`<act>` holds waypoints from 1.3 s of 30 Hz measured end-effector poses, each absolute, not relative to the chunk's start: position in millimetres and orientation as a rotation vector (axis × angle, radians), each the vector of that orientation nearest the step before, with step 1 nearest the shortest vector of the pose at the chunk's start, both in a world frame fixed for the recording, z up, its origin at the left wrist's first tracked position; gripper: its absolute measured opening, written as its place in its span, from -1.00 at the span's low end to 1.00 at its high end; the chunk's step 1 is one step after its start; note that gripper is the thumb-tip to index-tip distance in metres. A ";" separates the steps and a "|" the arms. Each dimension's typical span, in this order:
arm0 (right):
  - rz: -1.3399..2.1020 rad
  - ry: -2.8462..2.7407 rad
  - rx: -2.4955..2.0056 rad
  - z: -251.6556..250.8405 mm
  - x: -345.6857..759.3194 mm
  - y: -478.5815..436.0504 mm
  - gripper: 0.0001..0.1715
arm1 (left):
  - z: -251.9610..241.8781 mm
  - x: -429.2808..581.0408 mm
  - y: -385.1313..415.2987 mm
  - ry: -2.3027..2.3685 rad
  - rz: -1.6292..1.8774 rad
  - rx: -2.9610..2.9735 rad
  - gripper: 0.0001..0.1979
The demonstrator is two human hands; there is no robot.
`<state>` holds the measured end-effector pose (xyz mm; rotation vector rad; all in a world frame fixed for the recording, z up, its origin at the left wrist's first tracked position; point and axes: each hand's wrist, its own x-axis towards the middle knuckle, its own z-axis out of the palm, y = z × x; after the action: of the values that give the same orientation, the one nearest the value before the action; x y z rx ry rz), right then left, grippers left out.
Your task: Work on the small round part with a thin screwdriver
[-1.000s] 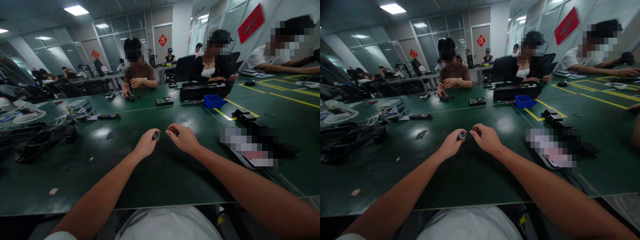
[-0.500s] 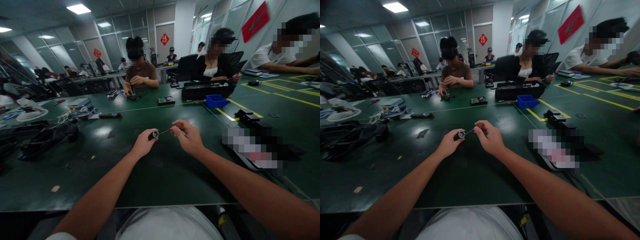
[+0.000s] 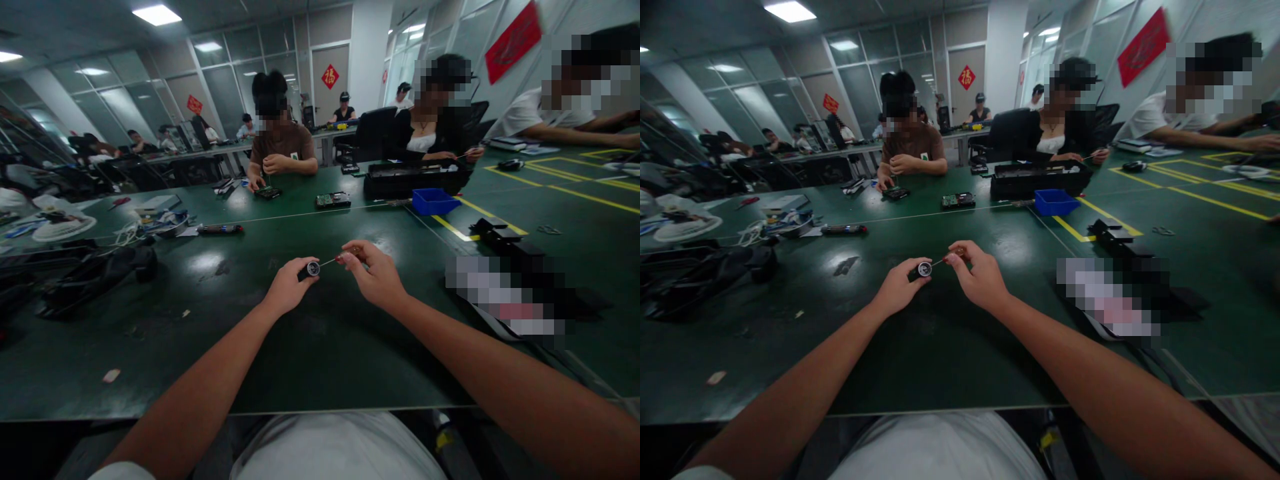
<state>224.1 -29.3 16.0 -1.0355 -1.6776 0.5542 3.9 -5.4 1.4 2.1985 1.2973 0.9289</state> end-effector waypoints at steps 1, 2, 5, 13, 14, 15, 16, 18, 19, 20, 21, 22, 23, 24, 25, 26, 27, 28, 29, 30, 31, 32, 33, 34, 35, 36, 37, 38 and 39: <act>0.554 -1.680 -1.036 16.1 224.1 -29.2 -0.75 | 1.7 3.9 -5.5 1.300 0.924 2.196 -0.62; 0.554 -1.682 -1.036 16.2 223.9 -29.3 -0.75 | 1.9 4.0 -5.7 1.302 0.919 2.195 -0.61; 0.555 -1.668 -1.037 17.1 222.7 -29.2 -0.77 | 2.5 4.4 -6.1 1.311 0.918 2.192 -0.61; 0.567 -1.634 -1.059 15.2 222.3 -26.4 -0.78 | 0.7 3.5 -4.6 1.340 0.945 2.158 -0.63; 0.574 -1.644 -1.053 14.6 222.5 -26.4 -0.78 | -0.2 3.0 -4.0 1.332 0.946 2.170 -0.64; 0.582 -1.658 -1.045 14.2 222.6 -26.5 -0.78 | -1.1 2.5 -3.5 1.327 0.945 2.179 -0.63; 0.588 -1.672 -1.037 14.1 222.7 -26.7 -0.78 | -1.7 2.0 -3.1 1.323 0.946 2.186 -0.63; 0.588 -1.684 -1.031 15.2 222.9 -27.1 -0.77 | -2.2 1.6 -2.8 1.321 0.947 2.199 -0.63; 0.576 -1.683 -1.041 16.4 223.1 -27.3 -0.77 | -1.9 1.5 -2.9 1.321 0.948 2.206 -0.63; 0.552 -1.680 -1.064 18.0 223.4 -27.5 -0.77 | -1.5 1.6 -3.0 1.325 0.948 2.213 -0.63; 0.520 -1.682 -1.102 19.8 223.9 -27.7 -0.77 | -0.9 1.7 -3.3 1.329 0.946 2.219 -0.63; 0.480 -1.689 -1.148 21.8 224.4 -28.0 -0.75 | -0.3 1.7 -3.5 1.335 0.946 2.225 -0.62; 0.436 -1.698 -1.198 23.7 225.0 -28.3 -0.71 | 0.3 1.7 -3.6 1.342 0.945 2.229 -0.62; 0.394 -1.707 -1.239 25.3 225.5 -28.5 -0.65 | 0.8 1.6 -3.6 1.351 0.945 2.233 -0.62; 0.357 -1.714 -1.266 26.5 225.9 -28.8 -0.59 | 1.1 1.4 -3.6 1.358 0.944 2.238 -0.62; 0.329 -1.722 -1.276 27.3 226.2 -29.1 -0.55 | 1.3 1.1 -3.5 1.364 0.944 2.245 -0.62; 0.307 -1.728 -1.275 27.7 226.3 -29.4 -0.52 | 1.4 0.8 -3.4 1.368 0.941 2.254 -0.62; 0.291 -1.736 -1.267 27.7 226.2 -29.6 -0.51 | 1.3 0.4 -3.3 1.370 0.938 2.264 -0.62; 0.281 -1.747 -1.257 27.4 226.2 -29.9 -0.52 | 1.3 0.0 -3.3 1.369 0.935 2.273 -0.62; 0.275 -1.760 -1.248 27.0 226.1 -30.1 -0.53 | 1.3 -0.3 -3.4 1.366 0.934 2.281 -0.62; 0.272 -1.774 -1.240 26.5 226.1 -30.2 -0.55 | 1.3 -0.5 -3.5 1.360 0.933 2.289 -0.62; 0.273 -1.791 -1.230 26.1 226.1 -30.3 -0.58 | 1.4 -0.7 -3.7 1.355 0.931 2.295 -0.62; 0.281 -1.810 -1.214 25.7 226.2 -30.4 -0.62 | 1.5 -0.7 -3.9 1.353 0.928 2.302 -0.62; 0.296 -1.826 -1.191 25.3 226.2 -30.5 -0.67 | 1.6 -0.7 -4.0 1.353 0.925 2.307 -0.62; 0.317 -1.841 -1.161 25.1 226.2 -30.6 -0.73 | 1.8 -0.7 -4.1 1.355 0.920 2.312 -0.62; 0.342 -1.854 -1.129 24.9 226.1 -30.8 -0.79 | 1.9 -0.5 -4.2 1.357 0.917 2.317 -0.62; 0.369 -1.867 -1.096 24.8 225.9 -31.0 -0.83 | 2.0 -0.4 -4.2 1.358 0.915 2.321 -0.62; 0.394 -1.882 -1.067 24.8 225.6 -31.2 -0.84 | 2.0 -0.3 -4.1 1.358 0.915 2.323 -0.62; 0.417 -1.896 -1.047 24.9 225.2 -31.5 -0.84 | 2.0 -0.2 -4.1 1.358 0.915 2.325 -0.61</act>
<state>225.2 -31.5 24.9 -1.0474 -1.8958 0.4168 -0.2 -4.1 2.0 2.3250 1.3581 0.9146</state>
